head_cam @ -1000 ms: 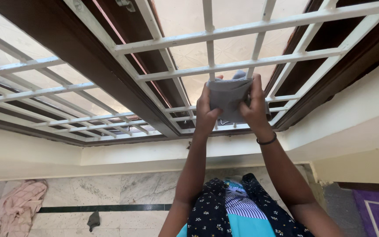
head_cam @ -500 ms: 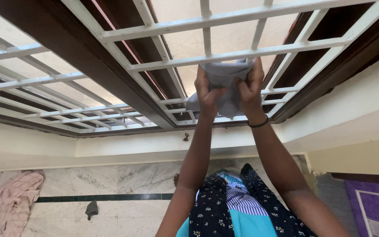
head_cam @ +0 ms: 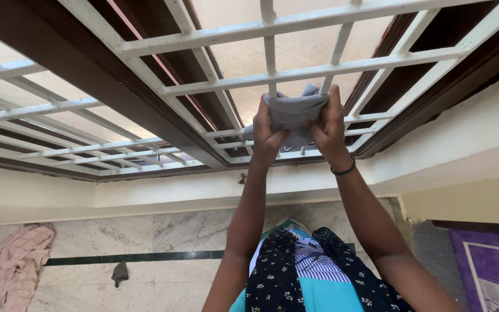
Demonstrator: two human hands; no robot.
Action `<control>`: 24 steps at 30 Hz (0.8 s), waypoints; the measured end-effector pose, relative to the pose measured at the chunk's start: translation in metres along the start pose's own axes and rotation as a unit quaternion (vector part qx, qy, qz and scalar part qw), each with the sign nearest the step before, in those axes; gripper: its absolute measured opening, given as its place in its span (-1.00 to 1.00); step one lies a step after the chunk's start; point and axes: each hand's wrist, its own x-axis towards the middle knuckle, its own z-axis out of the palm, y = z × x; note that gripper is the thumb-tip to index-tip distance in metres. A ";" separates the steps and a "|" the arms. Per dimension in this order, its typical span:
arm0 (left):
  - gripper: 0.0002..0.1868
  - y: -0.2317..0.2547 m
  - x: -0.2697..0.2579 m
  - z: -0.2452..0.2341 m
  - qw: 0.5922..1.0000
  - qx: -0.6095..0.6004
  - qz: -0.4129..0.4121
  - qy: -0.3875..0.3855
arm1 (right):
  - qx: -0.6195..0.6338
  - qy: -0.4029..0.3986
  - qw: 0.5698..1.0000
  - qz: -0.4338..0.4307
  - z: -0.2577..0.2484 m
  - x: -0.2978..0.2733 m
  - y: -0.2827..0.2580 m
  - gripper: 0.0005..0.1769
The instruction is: The person cleans a white window grill with a grey cloth, wiping different sections of the metal bars by hand.
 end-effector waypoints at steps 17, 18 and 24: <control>-0.07 -0.061 -0.081 -0.002 0.966 -0.214 0.074 0.125 | -0.070 0.170 0.981 -0.068 0.002 -0.052 -0.028 -0.11; -0.09 -0.060 -0.095 0.003 0.967 -0.216 0.072 0.114 | -0.076 0.192 0.974 -0.095 -0.005 -0.060 -0.040 -0.13; 0.14 -0.001 -0.068 0.050 0.977 -0.207 0.011 0.042 | -0.228 0.230 0.941 -0.100 -0.040 -0.064 -0.093 -0.05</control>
